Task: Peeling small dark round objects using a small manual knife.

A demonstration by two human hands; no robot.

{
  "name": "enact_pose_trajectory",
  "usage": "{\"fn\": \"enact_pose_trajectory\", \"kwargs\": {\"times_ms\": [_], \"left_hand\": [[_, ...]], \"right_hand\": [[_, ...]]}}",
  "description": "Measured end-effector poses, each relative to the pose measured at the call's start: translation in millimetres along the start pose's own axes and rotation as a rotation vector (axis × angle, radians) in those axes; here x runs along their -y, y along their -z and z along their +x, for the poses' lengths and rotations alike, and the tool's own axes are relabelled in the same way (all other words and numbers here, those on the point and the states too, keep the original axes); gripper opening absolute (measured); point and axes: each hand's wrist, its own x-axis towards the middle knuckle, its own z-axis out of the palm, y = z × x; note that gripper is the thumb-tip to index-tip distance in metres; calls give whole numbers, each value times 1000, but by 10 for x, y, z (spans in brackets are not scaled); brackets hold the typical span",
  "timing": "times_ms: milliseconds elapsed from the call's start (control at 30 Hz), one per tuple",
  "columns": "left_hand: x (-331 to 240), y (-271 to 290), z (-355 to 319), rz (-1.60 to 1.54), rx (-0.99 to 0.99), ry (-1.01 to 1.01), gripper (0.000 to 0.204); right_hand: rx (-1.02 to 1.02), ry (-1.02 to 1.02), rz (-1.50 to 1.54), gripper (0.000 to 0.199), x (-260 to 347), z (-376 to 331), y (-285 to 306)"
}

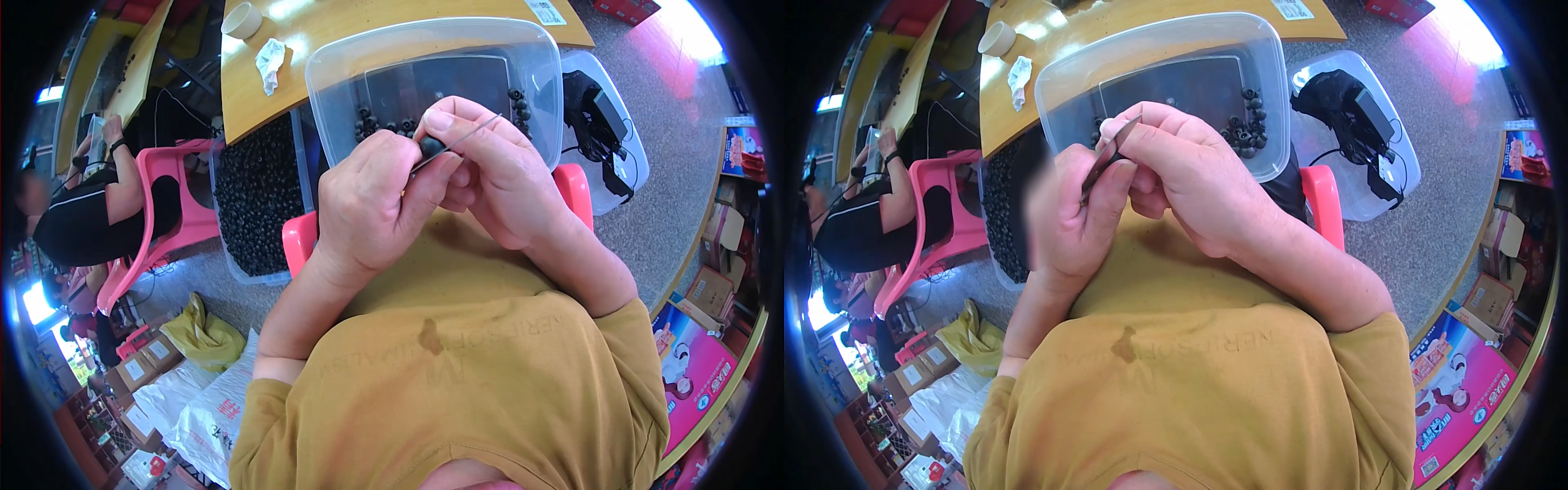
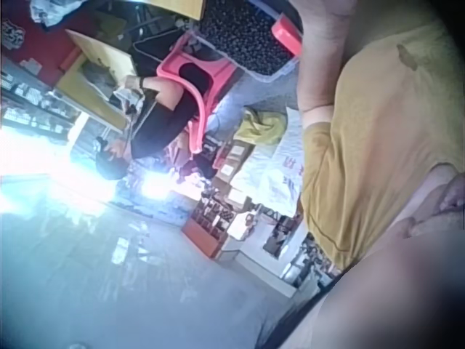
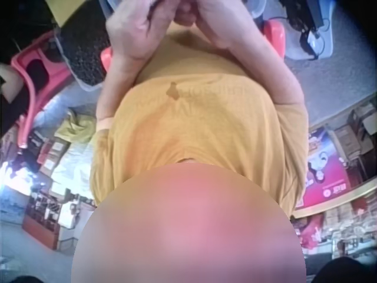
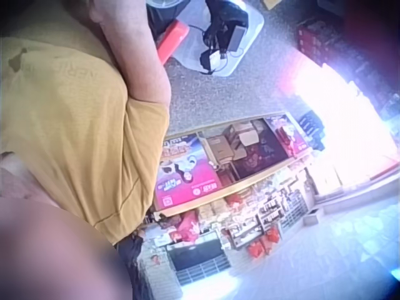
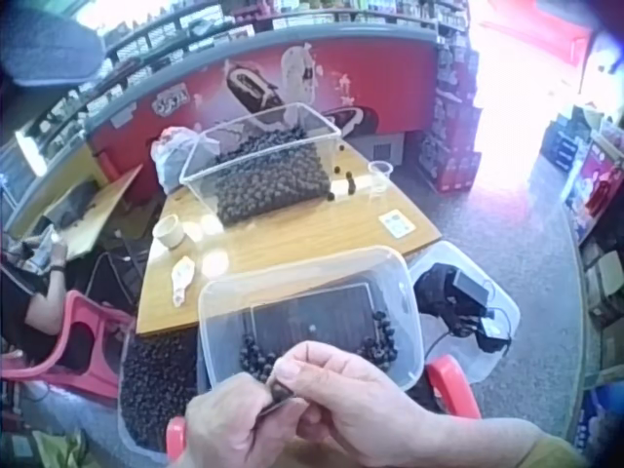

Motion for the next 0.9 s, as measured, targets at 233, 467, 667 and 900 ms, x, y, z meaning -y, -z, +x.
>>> {"fn": "enact_pose_trajectory", "kwargs": {"times_ms": [233,467,667,900], "left_hand": [[-14,55,-3,46,3,-33,23],[-35,83,3,-12,-72,-31,27],[-35,86,18,-26,-85,-85,31],[28,88,-34,113,-46,-227,26]], "right_hand": [[-6,19,48,17,-8,-39,-40],[51,24,95,19,18,-82,-73],[115,61,82,20,2,-89,-67],[105,43,73,21,3,-89,-50]]}}
